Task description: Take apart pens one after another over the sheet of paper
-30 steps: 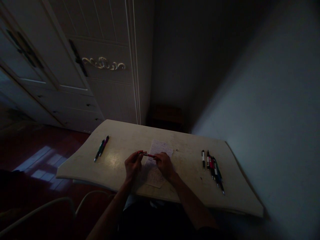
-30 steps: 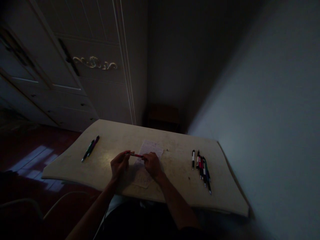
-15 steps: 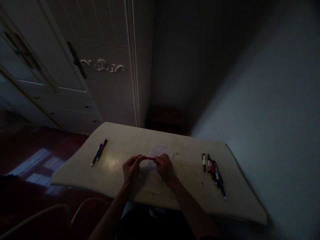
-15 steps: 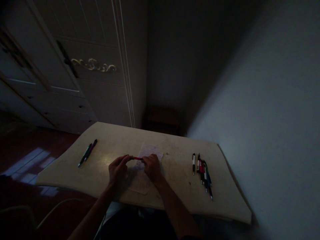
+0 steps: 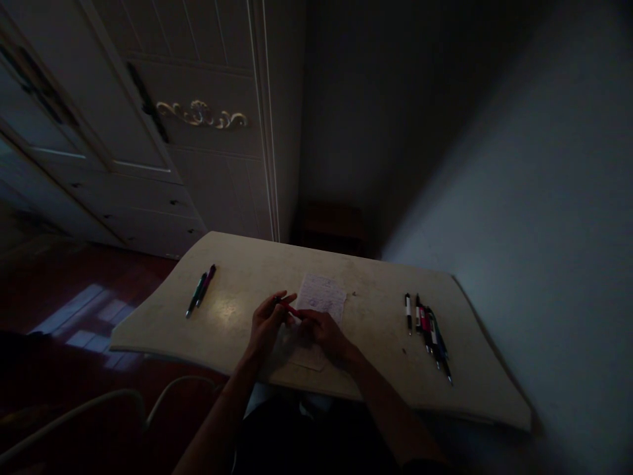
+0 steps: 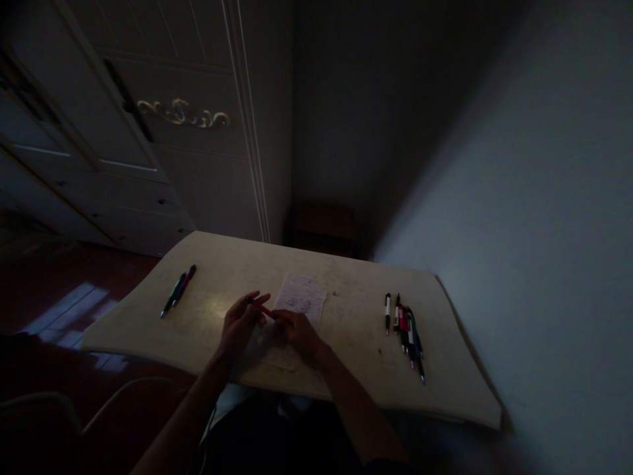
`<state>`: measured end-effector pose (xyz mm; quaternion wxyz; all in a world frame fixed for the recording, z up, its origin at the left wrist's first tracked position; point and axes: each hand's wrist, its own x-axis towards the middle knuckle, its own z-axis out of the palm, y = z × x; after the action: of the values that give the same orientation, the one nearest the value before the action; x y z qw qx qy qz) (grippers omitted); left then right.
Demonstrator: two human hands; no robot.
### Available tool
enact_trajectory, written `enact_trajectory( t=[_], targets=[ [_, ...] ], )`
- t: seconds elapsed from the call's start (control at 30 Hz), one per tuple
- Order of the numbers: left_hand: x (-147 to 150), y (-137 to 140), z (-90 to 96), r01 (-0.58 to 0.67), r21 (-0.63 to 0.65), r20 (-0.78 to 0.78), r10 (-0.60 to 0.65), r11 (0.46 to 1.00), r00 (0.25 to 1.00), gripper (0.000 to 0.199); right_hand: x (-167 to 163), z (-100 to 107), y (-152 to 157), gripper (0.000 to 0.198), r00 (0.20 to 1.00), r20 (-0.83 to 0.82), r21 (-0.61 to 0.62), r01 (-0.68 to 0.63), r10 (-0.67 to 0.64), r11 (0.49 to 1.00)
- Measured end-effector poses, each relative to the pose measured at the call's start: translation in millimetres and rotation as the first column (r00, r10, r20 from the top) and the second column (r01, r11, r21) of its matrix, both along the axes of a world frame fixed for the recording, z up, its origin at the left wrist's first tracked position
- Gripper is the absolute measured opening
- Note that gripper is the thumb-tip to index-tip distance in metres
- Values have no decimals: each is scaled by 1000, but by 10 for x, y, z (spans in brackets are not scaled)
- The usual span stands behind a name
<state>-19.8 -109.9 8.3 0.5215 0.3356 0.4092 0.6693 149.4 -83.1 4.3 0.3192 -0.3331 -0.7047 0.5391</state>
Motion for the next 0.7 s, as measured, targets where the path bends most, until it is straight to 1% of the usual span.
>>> enact_trajectory(
  t=[0.03,0.1,0.17,0.23,0.33,0.4,0.43,0.47,0.53,0.57,0.6,0.63,0.7],
  targets=[
    [-3,-1,-4,-18,-6,-7,17,1000,1000,39,0,-11,-4,29,1000,-5,11,-17,17,1000],
    [0,-2,-3,-61,-12,-51,60,998,997,28,-8,-44,7,27,1000,11,61,-3,3,998],
    [20,-6,12,-91,-17,-105,89,996,990,21,-20,-77,31,25,996,52,134,58,-66,989],
    [56,-12,34,-123,-25,-140,118,992,983,19,-27,-103,56,24,986,92,216,117,-140,969],
    [139,-13,50,-189,-26,-150,183,982,972,21,-26,-139,83,26,966,136,325,166,-219,931],
    [203,-4,42,-242,-20,-163,236,970,958,22,-32,-172,92,27,951,150,406,191,-271,894],
    [234,3,34,-291,-15,-171,284,957,943,23,-41,-191,94,28,946,153,455,189,-285,870],
    [261,12,26,-356,-9,-173,349,934,921,24,-53,-209,96,28,944,157,506,175,-290,845],
    [301,32,15,-498,-7,-158,491,867,857,32,-83,-236,101,26,947,166,595,126,-275,794],
    [312,42,14,-545,-14,-152,537,839,830,35,-96,-241,108,25,950,173,623,101,-262,776],
    [317,51,16,-564,-25,-158,554,825,817,37,-104,-241,119,24,952,175,636,87,-253,767],
    [318,59,20,-561,-38,-174,547,827,819,37,-107,-234,134,24,953,171,636,88,-251,767],
    [310,73,27,-522,-53,-228,499,851,836,37,-92,-210,175,21,953,140,620,126,-267,775]
  ],
)
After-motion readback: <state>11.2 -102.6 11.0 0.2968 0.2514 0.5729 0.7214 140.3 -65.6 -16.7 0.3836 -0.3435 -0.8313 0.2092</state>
